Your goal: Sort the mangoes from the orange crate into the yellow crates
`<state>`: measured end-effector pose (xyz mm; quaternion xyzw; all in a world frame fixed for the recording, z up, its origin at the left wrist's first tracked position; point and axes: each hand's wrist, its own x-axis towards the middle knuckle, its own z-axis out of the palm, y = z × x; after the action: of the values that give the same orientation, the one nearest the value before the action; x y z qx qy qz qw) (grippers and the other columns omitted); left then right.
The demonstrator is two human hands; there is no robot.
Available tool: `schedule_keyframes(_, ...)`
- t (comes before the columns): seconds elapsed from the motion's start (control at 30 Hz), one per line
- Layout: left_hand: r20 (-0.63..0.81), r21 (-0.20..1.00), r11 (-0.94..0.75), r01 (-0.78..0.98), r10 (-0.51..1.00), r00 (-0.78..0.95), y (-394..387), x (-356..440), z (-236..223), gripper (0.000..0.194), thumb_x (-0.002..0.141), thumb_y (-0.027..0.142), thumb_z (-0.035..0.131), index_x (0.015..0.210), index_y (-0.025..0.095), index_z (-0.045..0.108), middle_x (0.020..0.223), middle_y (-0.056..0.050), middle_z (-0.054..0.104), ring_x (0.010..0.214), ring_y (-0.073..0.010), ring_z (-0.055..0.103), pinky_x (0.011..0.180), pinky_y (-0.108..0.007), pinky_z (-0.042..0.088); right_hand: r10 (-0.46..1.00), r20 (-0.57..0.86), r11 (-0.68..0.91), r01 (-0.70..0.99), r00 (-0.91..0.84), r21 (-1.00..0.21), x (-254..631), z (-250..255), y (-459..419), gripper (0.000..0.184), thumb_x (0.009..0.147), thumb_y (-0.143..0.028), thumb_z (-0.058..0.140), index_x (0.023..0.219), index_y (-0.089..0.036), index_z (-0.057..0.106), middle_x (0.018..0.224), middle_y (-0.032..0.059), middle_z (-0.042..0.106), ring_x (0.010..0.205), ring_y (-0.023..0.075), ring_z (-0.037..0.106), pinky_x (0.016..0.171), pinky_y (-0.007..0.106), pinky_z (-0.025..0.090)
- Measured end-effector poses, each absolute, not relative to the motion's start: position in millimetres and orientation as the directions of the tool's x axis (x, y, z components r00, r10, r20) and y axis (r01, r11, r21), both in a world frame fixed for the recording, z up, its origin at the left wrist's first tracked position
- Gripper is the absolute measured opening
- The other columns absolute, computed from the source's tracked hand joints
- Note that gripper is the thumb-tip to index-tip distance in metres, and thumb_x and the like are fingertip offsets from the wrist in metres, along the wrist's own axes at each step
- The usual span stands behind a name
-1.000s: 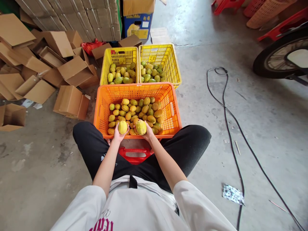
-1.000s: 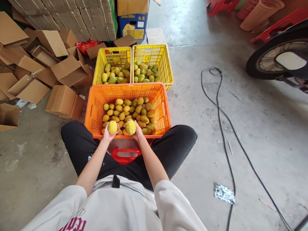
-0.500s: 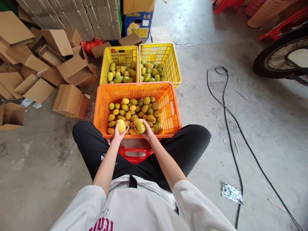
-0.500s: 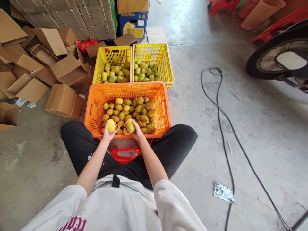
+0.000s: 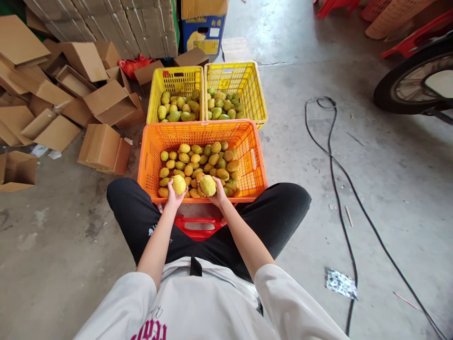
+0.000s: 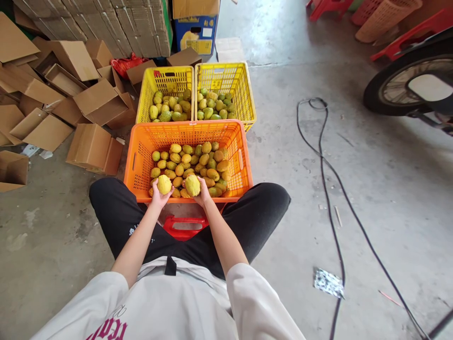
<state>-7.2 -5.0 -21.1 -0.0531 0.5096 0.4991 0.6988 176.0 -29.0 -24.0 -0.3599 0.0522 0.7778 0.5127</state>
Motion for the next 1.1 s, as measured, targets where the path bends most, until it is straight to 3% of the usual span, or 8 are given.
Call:
schedule_keyframes(0.13,-0.755,0.401,0.526,-0.75,0.654,0.056,-5.4,-8.0,-18.7,0.035,0.095,0.048,0.048,0.094,0.022,0.072,0.084,-0.007,0.07,0.077,-0.018,0.067,0.069,-0.027,0.056,0.774,-0.603,-0.449,-0.84,-0.195,-0.305,176.6,-22.2,-29.4,0.025,0.092,-0.035,0.053,0.109,-0.022,0.066,0.092,0.0068,0.081,0.085,0.024,0.078,0.07,0.036,0.065)
schedule_keyframes(0.3,-0.755,0.402,0.555,-0.728,0.651,0.079,-5.8,-9.2,-19.1,0.032,0.091,0.045,0.052,0.101,0.023,0.072,0.086,-0.007,0.071,0.083,-0.0213,0.069,0.074,-0.032,0.056,0.747,-0.641,-0.451,-0.842,-0.174,-0.298,176.7,-24.9,-27.1,0.023,0.089,-0.029,0.056,0.11,-0.026,0.063,0.091,0.0025,0.081,0.073,0.0233,0.078,0.062,0.036,0.064)
schedule_keyframes(0.47,-0.761,0.404,0.538,-0.74,0.647,0.054,-5.8,-9.1,-19.1,0.032,0.092,0.046,0.05,0.1,0.024,0.072,0.085,-0.007,0.072,0.088,-0.0233,0.07,0.077,-0.034,0.057,0.753,-0.638,-0.422,-0.861,-0.159,-0.283,175.6,-25.5,-26.3,0.023,0.087,-0.027,0.059,0.109,-0.026,0.061,0.089,0.0026,0.08,0.077,0.0248,0.08,0.072,0.042,0.067)
schedule_keyframes(0.57,-0.761,0.401,0.529,-0.748,0.647,0.049,-6.1,-8.4,-17.1,0.032,0.094,0.045,0.048,0.098,0.024,0.072,0.084,-0.008,0.072,0.09,-0.0239,0.071,0.076,-0.035,0.058,0.741,-0.653,-0.429,-0.859,-0.157,-0.28,175.9,-24.1,-26.1,0.016,0.089,-0.031,0.059,0.104,-0.025,0.061,0.083,0.0031,0.079,0.076,0.0246,0.079,0.07,0.04,0.067)
schedule_keyframes(0.7,-0.761,0.392,0.524,-0.756,0.646,0.053,-6.4,-7.5,-14.8,0.035,0.097,0.047,0.046,0.095,0.022,0.071,0.082,-0.006,0.07,0.084,-0.0203,0.071,0.074,-0.031,0.057,0.753,-0.648,-0.397,-0.863,-0.112,-0.312,176.0,-23.3,-26.8,0.014,0.093,-0.038,0.061,0.1,-0.026,0.06,0.079,0.001,0.077,0.074,0.0223,0.078,0.07,0.037,0.067)
schedule_keyframes(0.8,-0.75,0.414,0.507,-0.756,0.66,0.032,-6.9,-6.7,-15.2,0.029,0.095,0.049,0.057,0.094,0.022,0.068,0.083,-0.004,0.069,0.081,-0.0171,0.07,0.078,-0.029,0.057,0.786,-0.612,-0.374,-0.854,-0.086,-0.361,175.1,-24.3,-28.6,0.014,0.09,-0.031,0.066,0.102,-0.027,0.06,0.084,-0.0022,0.077,0.076,0.019,0.078,0.075,0.034,0.066)
schedule_keyframes(0.93,-0.766,0.43,0.518,-0.74,0.643,0.005,-7.8,-5.3,-16.6,0.018,0.089,0.039,0.069,0.096,0.022,0.066,0.083,-0.003,0.069,0.08,-0.0163,0.069,0.08,-0.03,0.057,0.801,-0.59,-0.403,-0.819,-0.1,-0.408,174.7,-25.8,-30.5,0.021,0.088,-0.027,0.063,0.109,-0.027,0.064,0.089,-0.0027,0.078,0.076,0.0173,0.077,0.071,0.029,0.064)
schedule_keyframes(1.1,-0.757,0.424,0.516,-0.744,0.653,0.021,-8.0,-5.0,-17.0,0.017,0.092,0.037,0.061,0.09,0.02,0.066,0.082,-0.004,0.07,0.075,-0.0151,0.068,0.074,-0.028,0.057,0.765,-0.632,-0.401,-0.858,-0.121,-0.321,175.7,-25.6,-27.1,0.024,0.091,-0.033,0.056,0.111,-0.023,0.066,0.09,0.0025,0.079,0.078,0.0215,0.077,0.067,0.033,0.065)
